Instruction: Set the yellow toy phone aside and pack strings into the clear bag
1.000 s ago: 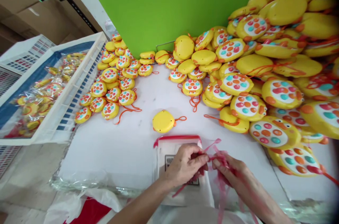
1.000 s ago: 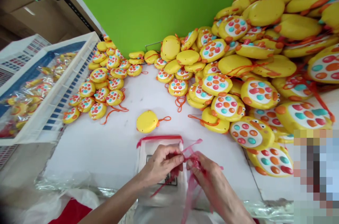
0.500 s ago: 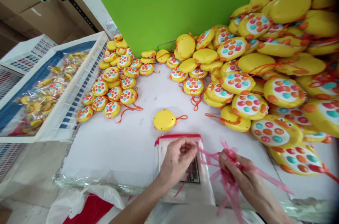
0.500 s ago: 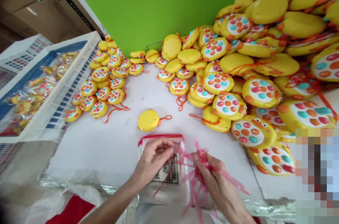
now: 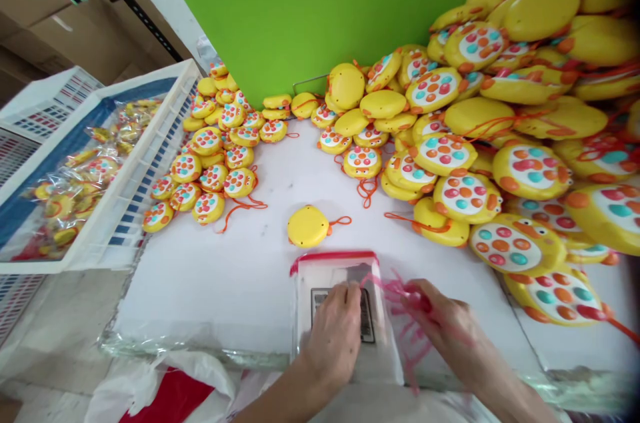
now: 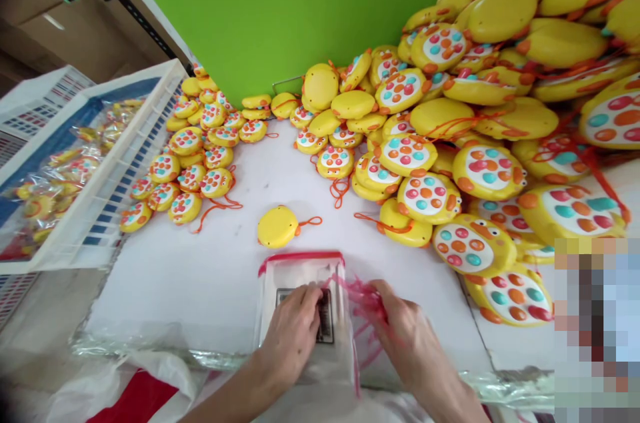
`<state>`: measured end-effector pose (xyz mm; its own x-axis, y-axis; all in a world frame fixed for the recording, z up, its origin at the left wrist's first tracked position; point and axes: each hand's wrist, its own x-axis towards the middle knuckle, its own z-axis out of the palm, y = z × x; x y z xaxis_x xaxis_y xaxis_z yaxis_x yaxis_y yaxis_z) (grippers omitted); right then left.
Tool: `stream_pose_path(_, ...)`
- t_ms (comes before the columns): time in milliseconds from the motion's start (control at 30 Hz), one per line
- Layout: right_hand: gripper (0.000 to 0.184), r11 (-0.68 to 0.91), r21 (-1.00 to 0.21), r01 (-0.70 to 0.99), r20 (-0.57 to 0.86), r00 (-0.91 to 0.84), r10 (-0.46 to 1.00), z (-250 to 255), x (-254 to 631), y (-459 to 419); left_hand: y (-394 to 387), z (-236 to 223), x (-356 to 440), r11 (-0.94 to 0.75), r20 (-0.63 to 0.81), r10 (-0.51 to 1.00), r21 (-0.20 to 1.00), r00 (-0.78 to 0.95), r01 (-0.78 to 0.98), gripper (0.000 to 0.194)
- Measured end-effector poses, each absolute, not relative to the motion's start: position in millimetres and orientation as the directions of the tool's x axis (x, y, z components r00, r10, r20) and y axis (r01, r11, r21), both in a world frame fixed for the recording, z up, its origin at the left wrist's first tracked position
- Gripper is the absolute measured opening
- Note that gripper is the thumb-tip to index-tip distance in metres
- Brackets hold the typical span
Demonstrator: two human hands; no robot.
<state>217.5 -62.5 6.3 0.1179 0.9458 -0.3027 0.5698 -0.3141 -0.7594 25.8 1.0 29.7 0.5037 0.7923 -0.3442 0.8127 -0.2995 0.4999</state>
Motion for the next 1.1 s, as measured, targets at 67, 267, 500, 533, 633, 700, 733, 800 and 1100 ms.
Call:
stream_pose_path(67,0.031,-0.243,-0.659,0.712,-0.270,0.078,0.960,-0.9,210.4,-56.6,5.4,30.0,25.6,-0.170,-0.332,0.833,0.610,0.444,0.774,0.027)
stream_pose_path(267,0.023,-0.184,-0.662,0.727,-0.243,0.024,0.970,0.6,210.9,-50.8,19.8,48.5,25.3,0.380,-0.484,0.832,0.854,0.272,0.357,0.012)
stream_pose_path(500,0.046,-0.481,-0.875,0.059,-0.449,0.274,0.850,25.7,203.6,-48.6,25.8,56.5,51.7,0.514,-0.507,0.839,0.858,0.198,0.021,0.013)
stream_pose_path(533,0.049,-0.506,-0.862,-0.037,-0.500,0.227,0.836,28.4,198.2,-47.3,25.6,56.7,55.8,0.519,-0.508,0.840,0.854,0.192,-0.008,0.013)
stream_pose_path(633,0.043,-0.533,-0.807,-0.253,-0.565,0.074,0.821,33.3,182.4,-42.8,24.5,56.7,63.1,0.531,-0.511,0.837,0.844,0.194,-0.070,0.013)
stream_pose_path(700,0.038,-0.506,-0.779,-0.371,-0.557,0.039,0.830,34.6,175.1,-40.0,23.3,55.6,64.4,0.547,-0.524,0.828,0.833,0.199,-0.083,0.013)
stream_pose_path(733,0.036,-0.489,-0.766,-0.418,-0.548,0.024,0.836,35.1,172.7,-38.8,22.6,54.5,64.3,0.561,-0.537,0.818,0.824,0.206,-0.081,0.012)
stream_pose_path(800,0.034,-0.467,-0.749,-0.470,-0.526,-0.007,0.851,36.3,170.6,-36.9,22.0,51.7,63.0,0.578,-0.554,0.804,0.814,0.217,-0.065,0.012)
stream_pose_path(1100,0.031,-0.482,-0.810,-0.333,-0.511,0.000,0.859,37.4,181.2,-33.9,29.9,75.9,31.1,0.026,-0.125,0.953,0.941,0.276,0.338,0.014)
